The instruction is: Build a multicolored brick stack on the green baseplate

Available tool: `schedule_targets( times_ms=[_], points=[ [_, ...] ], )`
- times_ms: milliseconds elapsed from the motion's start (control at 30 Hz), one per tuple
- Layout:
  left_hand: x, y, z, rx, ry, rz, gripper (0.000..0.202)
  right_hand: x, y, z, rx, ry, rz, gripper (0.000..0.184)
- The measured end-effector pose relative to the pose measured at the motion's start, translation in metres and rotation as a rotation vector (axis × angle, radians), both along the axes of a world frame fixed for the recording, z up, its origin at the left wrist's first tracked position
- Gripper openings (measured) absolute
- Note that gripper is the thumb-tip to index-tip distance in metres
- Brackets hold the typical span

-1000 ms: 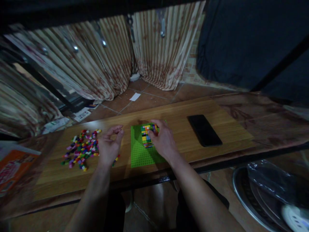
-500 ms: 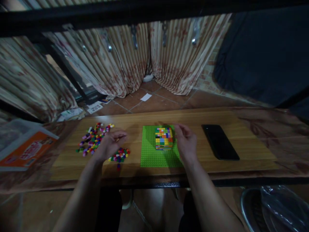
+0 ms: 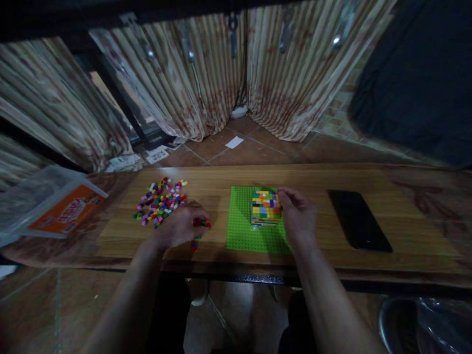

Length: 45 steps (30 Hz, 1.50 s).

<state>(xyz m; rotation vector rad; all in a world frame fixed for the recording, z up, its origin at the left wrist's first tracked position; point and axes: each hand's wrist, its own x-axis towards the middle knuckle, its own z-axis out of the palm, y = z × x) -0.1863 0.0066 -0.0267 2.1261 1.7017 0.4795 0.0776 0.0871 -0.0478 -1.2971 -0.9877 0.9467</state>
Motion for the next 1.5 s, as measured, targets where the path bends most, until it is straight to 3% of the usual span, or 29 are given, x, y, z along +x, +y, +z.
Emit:
schedule_targets(
  times_ms=[367, 933, 1067, 1300, 1500],
  points=[
    [0.017, 0.008, -0.009, 0.102, 0.149, 0.076, 0.017, 0.000, 0.001, -0.001, -0.007, 0.014, 0.035, 0.019],
    [0.025, 0.014, -0.013, 0.163, 0.200, 0.001, 0.009, 0.002, 0.001, 0.001, -0.013, 0.090, 0.067, 0.017],
    [0.030, 0.020, -0.008, 0.203, 0.032, 0.016, 0.012, 0.001, 0.002, 0.000, 0.001, 0.104, 0.061, 0.018],
    [0.068, 0.034, -0.006, 0.238, -0.596, 0.119, 0.013, 0.000, 0.004, -0.002, -0.023, 0.086, 0.091, 0.022],
    [0.103, 0.047, -0.004, 0.254, -0.684, 0.129, 0.013, -0.002, 0.004, -0.002, -0.040, 0.178, 0.096, 0.020]
  ],
)
